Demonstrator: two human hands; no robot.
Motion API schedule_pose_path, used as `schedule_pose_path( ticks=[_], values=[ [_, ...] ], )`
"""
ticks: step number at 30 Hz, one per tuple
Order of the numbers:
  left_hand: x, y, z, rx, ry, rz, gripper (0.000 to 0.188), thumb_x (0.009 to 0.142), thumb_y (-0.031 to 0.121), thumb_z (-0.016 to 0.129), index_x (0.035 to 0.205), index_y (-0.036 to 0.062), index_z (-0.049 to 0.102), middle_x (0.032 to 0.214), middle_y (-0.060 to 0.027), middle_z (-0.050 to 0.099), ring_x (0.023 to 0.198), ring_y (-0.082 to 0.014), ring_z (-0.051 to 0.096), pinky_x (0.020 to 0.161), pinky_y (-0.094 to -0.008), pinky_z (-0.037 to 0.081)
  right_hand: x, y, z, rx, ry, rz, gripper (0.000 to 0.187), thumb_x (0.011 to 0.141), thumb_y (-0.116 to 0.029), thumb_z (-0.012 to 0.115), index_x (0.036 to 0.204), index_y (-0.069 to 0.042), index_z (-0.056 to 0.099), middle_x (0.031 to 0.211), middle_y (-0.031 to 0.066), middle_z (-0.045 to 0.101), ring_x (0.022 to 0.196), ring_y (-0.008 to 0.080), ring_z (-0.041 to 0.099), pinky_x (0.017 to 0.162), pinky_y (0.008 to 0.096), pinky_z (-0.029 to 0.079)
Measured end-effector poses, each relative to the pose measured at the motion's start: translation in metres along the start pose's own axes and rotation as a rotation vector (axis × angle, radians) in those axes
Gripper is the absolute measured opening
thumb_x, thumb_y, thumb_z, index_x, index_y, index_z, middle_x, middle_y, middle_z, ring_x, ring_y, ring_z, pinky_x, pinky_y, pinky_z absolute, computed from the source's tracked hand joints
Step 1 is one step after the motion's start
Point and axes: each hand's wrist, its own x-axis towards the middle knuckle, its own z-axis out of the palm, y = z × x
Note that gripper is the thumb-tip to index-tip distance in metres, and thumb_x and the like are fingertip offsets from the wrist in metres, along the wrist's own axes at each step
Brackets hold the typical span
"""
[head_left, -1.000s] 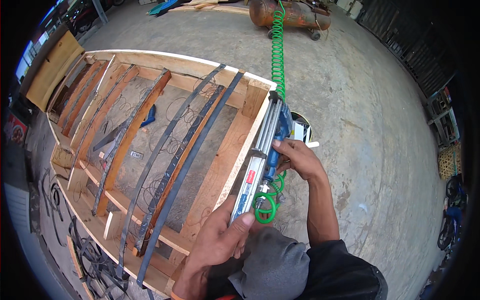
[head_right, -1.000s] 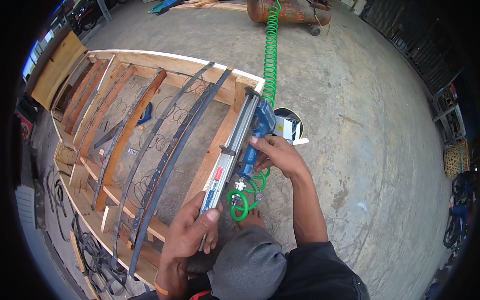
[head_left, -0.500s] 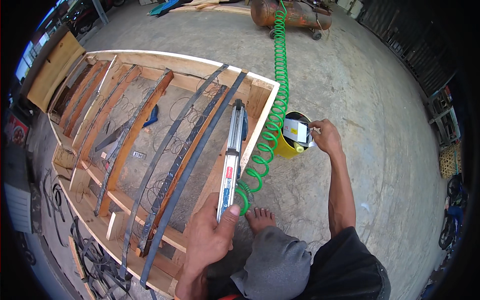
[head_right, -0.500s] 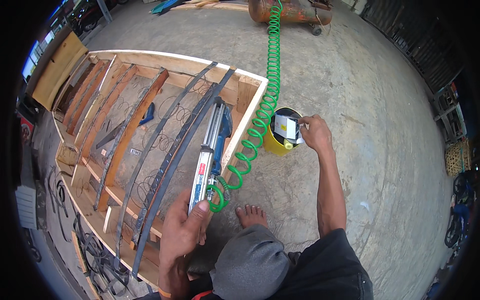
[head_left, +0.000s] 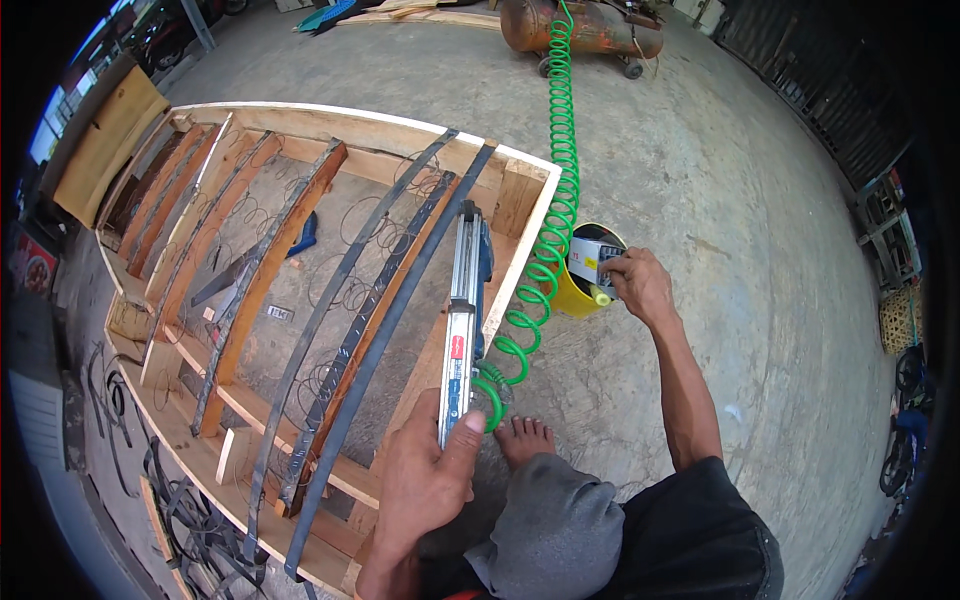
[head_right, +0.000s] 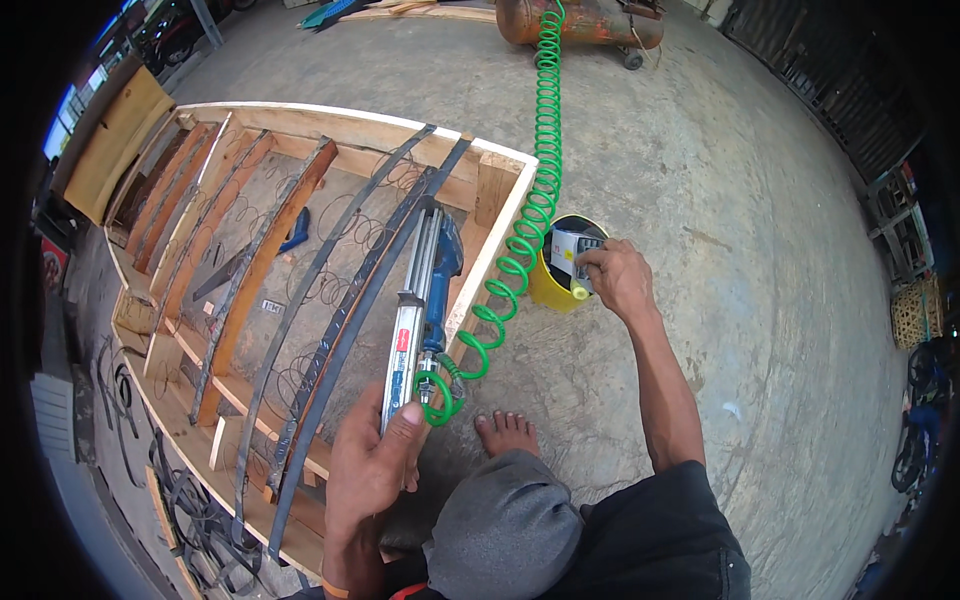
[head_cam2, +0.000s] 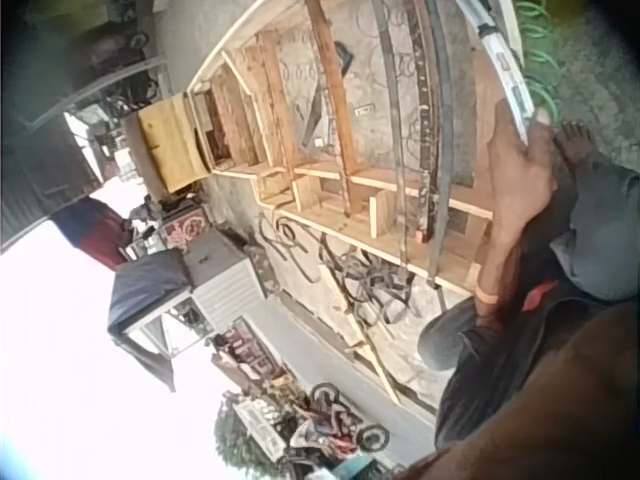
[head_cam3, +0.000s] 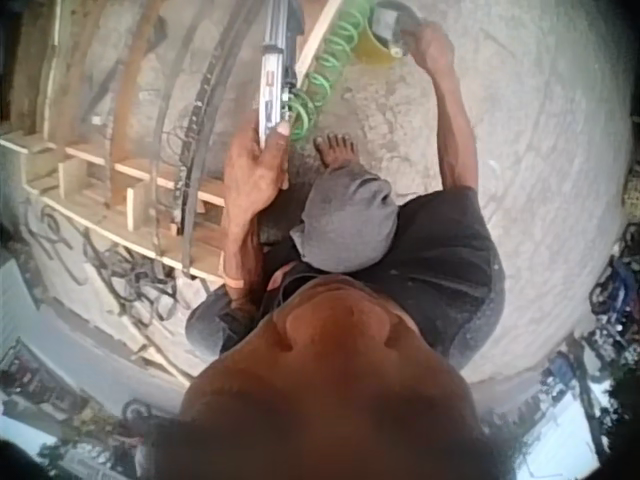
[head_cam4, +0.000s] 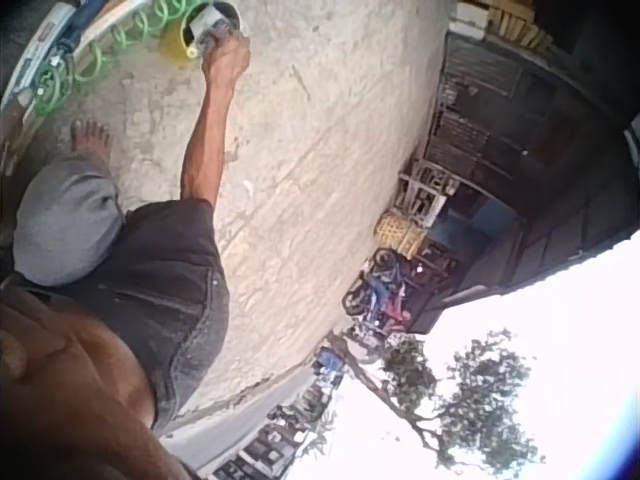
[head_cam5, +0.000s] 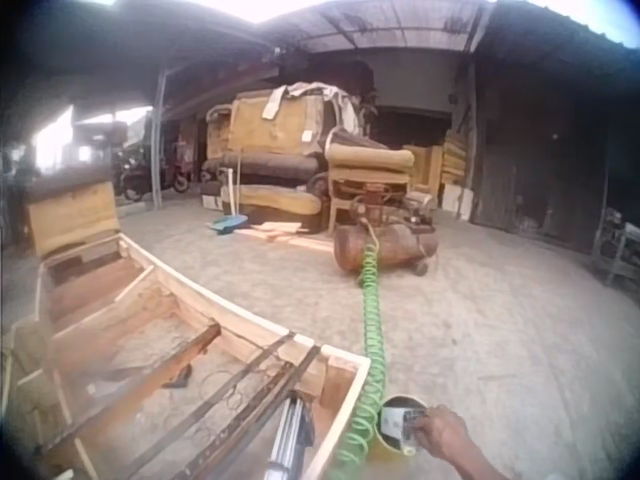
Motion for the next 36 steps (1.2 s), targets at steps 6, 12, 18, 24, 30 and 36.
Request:
schedule_pose_path(
  ticks=[6, 12, 18, 24, 30, 36],
  values=[
    [0.002, -0.003, 0.000, 0.146, -0.002, 0.074, 0.036, 0.101, 0.033, 0.065, 0.111, -0.0010, 0.059, 0.068, -0.0103, 0.062, 0.055, -0.0208, 0.062, 0.051, -0.0347, 0.046, 0.006, -0.017, 0.014, 0.021, 0.106, 0.248, 0.020, 0.087, -0.020, 0.068, 0.102, -0.011, 0.077, 0.101, 0.0166, 0.074, 0.092, 0.0374, 0.072, 0.081, 0.0488, 0.056],
    [0.000, -0.002, 0.001, 0.212, 0.010, 0.109, 0.033, 0.101, 0.031, 0.064, 0.108, -0.0005, 0.058, 0.075, -0.0202, 0.068, 0.064, -0.0403, 0.068, 0.060, -0.0467, 0.050, 0.019, -0.023, 0.014, -0.086, 0.100, 0.234, 0.018, 0.087, -0.020, 0.067, 0.097, -0.010, 0.078, 0.097, 0.0170, 0.074, 0.087, 0.0393, 0.072, 0.077, 0.0499, 0.057],
    [-0.004, 0.004, 0.007, 0.323, 0.029, 0.135, 0.040, 0.099, 0.037, 0.064, 0.113, 0.0000, 0.059, 0.075, -0.0203, 0.065, 0.070, -0.0402, 0.067, 0.064, -0.0478, 0.050, 0.027, -0.028, 0.015, -0.214, 0.031, 0.231, 0.017, 0.087, -0.021, 0.066, 0.090, -0.007, 0.076, 0.096, 0.0181, 0.074, 0.085, 0.0387, 0.073, 0.076, 0.0503, 0.057],
    [-0.005, 0.011, 0.006, 0.321, -0.038, 0.172, 0.035, 0.100, 0.027, 0.061, 0.110, -0.0063, 0.053, 0.071, -0.0189, 0.071, 0.070, -0.0408, 0.073, 0.066, -0.0477, 0.057, 0.028, -0.020, 0.004, -0.189, 0.010, 0.271, 0.021, 0.080, -0.026, 0.069, 0.088, -0.008, 0.077, 0.086, 0.0192, 0.074, 0.081, 0.0385, 0.073, 0.075, 0.0480, 0.057],
    [-0.008, 0.013, 0.001, 0.285, -0.016, 0.083, 0.035, 0.100, 0.031, 0.062, 0.111, -0.0019, 0.057, 0.077, -0.0205, 0.069, 0.073, -0.0408, 0.071, 0.068, -0.0483, 0.053, 0.010, -0.032, -0.023, -0.044, 0.102, 0.218, 0.022, 0.078, -0.025, 0.069, 0.086, -0.005, 0.073, 0.083, 0.0160, 0.074, 0.077, 0.0343, 0.073, 0.072, 0.0438, 0.056],
    [-0.003, 0.011, 0.003, 0.291, -0.034, 0.191, 0.036, 0.102, 0.028, 0.060, 0.109, -0.0073, 0.053, 0.070, -0.0162, 0.072, 0.069, -0.0354, 0.075, 0.065, -0.0443, 0.058, -0.005, -0.027, -0.022, 0.163, -0.015, 0.126, 0.017, 0.081, -0.016, 0.069, 0.092, -0.003, 0.066, 0.086, 0.0196, 0.071, 0.079, 0.0382, 0.071, 0.072, 0.0443, 0.056]
  ],
)
